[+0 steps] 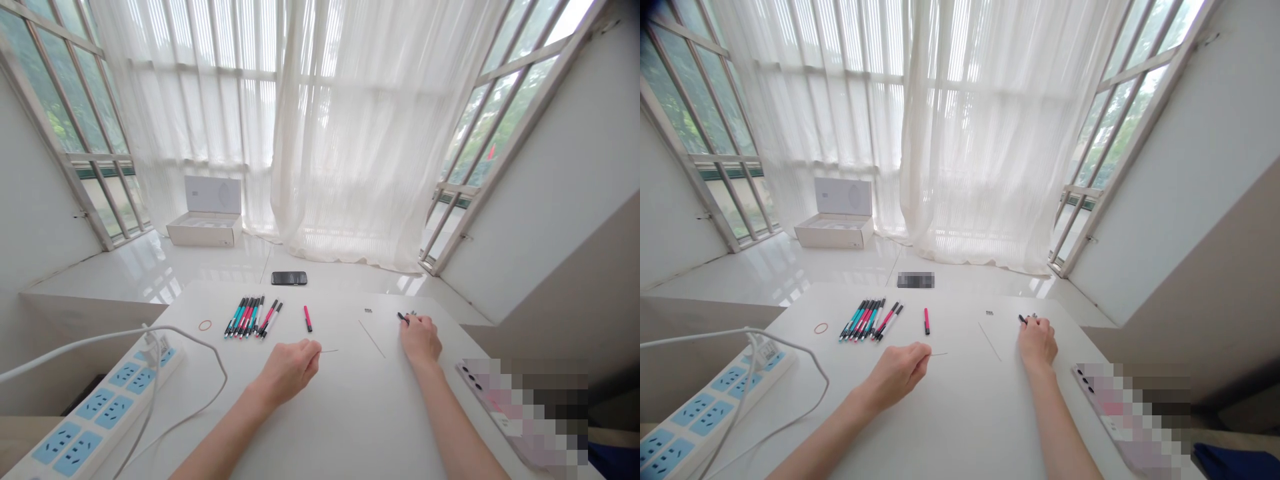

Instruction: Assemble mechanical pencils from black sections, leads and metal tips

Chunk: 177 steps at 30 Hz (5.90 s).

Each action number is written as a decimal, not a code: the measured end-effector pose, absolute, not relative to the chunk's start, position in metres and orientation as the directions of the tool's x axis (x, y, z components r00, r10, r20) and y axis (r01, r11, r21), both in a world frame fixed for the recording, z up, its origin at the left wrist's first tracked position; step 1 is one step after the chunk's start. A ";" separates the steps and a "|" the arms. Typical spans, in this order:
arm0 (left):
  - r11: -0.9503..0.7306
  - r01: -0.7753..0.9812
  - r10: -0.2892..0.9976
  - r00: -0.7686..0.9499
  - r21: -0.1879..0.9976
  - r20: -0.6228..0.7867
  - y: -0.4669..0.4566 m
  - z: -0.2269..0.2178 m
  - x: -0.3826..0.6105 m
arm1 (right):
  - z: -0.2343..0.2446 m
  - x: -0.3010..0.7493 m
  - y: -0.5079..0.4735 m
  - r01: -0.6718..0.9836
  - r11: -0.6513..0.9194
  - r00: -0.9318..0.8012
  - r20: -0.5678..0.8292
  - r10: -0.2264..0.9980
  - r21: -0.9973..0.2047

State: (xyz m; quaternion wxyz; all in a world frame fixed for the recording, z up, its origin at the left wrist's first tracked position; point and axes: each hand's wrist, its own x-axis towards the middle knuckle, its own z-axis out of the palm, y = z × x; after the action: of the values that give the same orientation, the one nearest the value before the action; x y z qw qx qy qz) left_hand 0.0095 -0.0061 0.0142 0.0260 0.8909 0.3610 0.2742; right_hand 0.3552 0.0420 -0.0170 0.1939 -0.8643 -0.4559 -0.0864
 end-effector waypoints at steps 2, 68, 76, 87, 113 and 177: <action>-0.737 0.637 0.653 0.586 0.226 0.479 -0.005 0.014 0.009 | -0.016 0.356 0.042 0.827 -0.514 0.563 0.329 0.758 -0.228; -0.620 0.735 0.766 0.493 0.274 0.413 0.000 0.010 0.010 | 0.033 0.211 0.000 0.550 0.379 -0.293 0.253 0.922 -0.744; -0.652 0.731 0.747 0.574 0.200 0.336 0.000 0.007 0.009 | 0.028 0.206 -0.002 0.536 0.396 -0.321 0.253 0.912 -0.746; -0.650 0.741 0.740 0.568 0.166 0.361 0.001 0.005 0.009 | 0.024 0.277 0.023 0.878 0.104 0.132 0.446 0.885 -0.467; -0.626 0.768 0.752 0.550 0.135 0.362 0.000 0.007 0.009 | 0.012 0.312 0.038 0.738 -0.015 0.297 0.304 0.905 -0.674; -0.635 0.712 0.772 0.571 0.298 0.280 0.003 0.005 0.009 | 0.021 0.214 0.002 0.574 0.301 -0.340 0.113 0.934 -0.762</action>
State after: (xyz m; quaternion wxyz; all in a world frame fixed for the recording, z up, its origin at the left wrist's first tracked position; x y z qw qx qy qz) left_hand 0.0092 0.0028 0.0053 0.0763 0.8830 0.4201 0.1950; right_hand 0.2139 0.0023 0.0214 0.2843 -0.4991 -0.7549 0.3166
